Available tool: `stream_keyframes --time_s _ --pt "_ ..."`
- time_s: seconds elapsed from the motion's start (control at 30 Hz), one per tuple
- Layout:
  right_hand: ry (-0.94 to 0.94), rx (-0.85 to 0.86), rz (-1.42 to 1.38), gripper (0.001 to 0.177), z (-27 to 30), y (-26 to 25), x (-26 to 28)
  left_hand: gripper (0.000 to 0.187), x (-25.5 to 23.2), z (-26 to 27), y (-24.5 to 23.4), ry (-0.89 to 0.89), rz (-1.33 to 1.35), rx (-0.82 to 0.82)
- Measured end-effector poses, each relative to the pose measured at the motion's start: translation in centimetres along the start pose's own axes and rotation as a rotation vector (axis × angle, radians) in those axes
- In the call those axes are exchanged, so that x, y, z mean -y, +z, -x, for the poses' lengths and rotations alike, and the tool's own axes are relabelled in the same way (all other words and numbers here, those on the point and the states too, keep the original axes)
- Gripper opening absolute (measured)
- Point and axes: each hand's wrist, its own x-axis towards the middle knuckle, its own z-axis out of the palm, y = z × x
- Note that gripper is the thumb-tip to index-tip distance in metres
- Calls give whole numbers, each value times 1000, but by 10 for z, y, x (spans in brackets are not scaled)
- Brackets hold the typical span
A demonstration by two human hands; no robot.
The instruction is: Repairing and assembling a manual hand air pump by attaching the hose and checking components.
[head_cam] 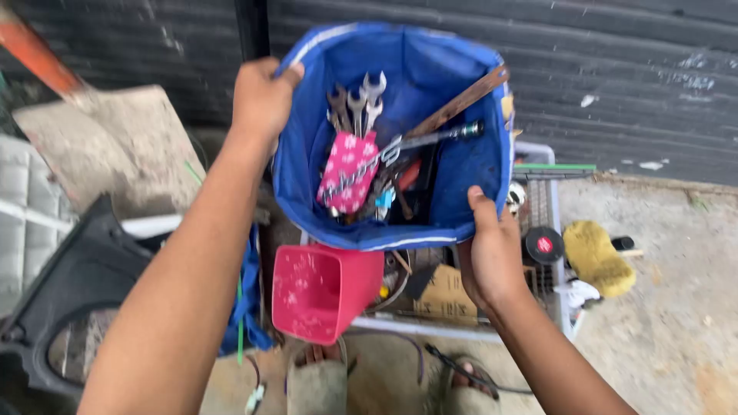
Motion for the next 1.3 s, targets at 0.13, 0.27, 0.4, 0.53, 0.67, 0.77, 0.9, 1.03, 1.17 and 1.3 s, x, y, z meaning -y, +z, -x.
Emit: stream_keyframes --time_s 0.13,0.27,0.4,0.53,0.67,0.77,0.9,1.03,1.17,1.3 --pt "179 12 10 44 -2 -17 -9 28 27 14 -2 -78 -147 41" --pt "27 44 576 69 -30 -48 -11 28 6 0 -5 -128 14 160" --pt "19 50 777 77 -19 -85 -24 38 -31 48 -19 -380 6 305" --pt "205 80 614 73 -11 -91 -22 43 -32 74 -19 -375 33 336" --pt "328 109 321 61 -1 -67 -21 46 -18 95 -17 -277 57 425" --pt "313 137 217 53 -4 -51 -23 45 -6 98 -7 -296 208 401" --pt "232 204 203 45 -14 -25 -13 39 7 87 7 -386 453 163" --pt "212 234 367 56 -24 0 -7 37 -11 88 6 -396 505 111" --pt "142 355 866 82 -37 14 -17 36 21 94 26 -378 150 137" --pt "151 358 1090 101 -62 26 -23 50 38 76 44 -61 -65 146"
